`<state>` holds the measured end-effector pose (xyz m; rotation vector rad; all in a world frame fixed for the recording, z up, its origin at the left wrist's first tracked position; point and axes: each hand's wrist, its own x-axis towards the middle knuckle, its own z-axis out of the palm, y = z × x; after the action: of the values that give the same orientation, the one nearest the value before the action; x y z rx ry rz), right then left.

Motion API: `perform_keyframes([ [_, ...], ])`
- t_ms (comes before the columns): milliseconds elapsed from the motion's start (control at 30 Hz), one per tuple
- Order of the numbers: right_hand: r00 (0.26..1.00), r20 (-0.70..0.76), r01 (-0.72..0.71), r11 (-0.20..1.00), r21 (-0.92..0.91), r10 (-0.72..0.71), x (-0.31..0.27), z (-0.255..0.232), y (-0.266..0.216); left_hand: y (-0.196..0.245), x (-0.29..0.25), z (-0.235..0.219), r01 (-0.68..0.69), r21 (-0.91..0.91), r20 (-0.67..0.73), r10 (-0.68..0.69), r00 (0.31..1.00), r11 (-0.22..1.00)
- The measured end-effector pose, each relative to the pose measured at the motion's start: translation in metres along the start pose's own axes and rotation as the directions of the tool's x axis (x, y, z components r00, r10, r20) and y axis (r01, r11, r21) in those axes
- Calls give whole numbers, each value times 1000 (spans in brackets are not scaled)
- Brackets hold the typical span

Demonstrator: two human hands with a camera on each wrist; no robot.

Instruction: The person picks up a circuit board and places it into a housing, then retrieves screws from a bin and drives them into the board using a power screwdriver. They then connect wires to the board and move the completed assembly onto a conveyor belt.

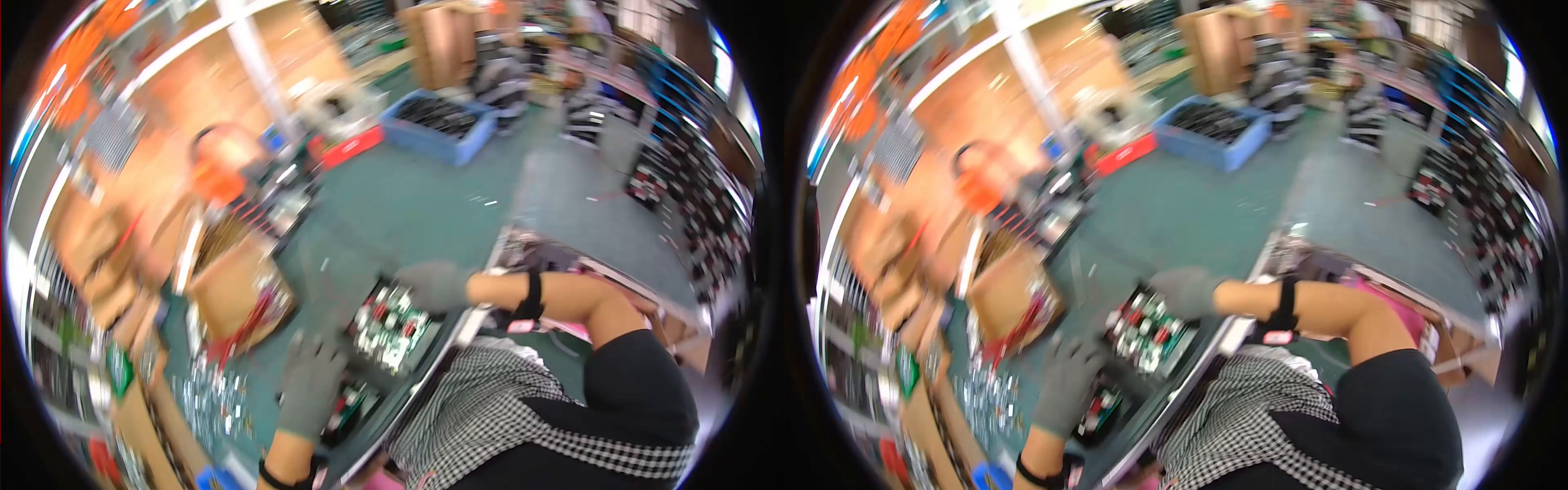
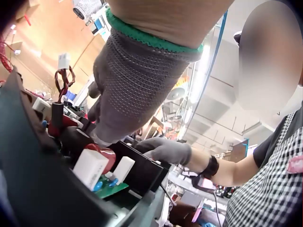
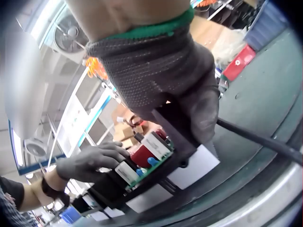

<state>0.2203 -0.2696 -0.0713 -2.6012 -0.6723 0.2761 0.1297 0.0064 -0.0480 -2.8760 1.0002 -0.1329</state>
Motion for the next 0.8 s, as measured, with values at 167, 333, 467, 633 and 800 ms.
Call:
perform_keyframes([
  [167,994,-78,-93,982,-165,81,-130,-75,27,0,27,-27,-320,211,242,267,933,924],
  [333,786,-479,-576,745,-336,391,-259,-136,112,58,83,-91,-423,122,170,401,900,898],
  [467,535,-704,-835,421,-355,467,-315,-173,228,126,156,-122,-551,48,23,551,834,833],
  [633,537,-792,-833,335,-441,292,-356,-173,349,242,283,-112,-761,168,-312,766,563,627],
  [800,190,-975,-700,712,-51,118,-368,-192,335,382,395,-46,-780,261,-637,709,303,569],
])
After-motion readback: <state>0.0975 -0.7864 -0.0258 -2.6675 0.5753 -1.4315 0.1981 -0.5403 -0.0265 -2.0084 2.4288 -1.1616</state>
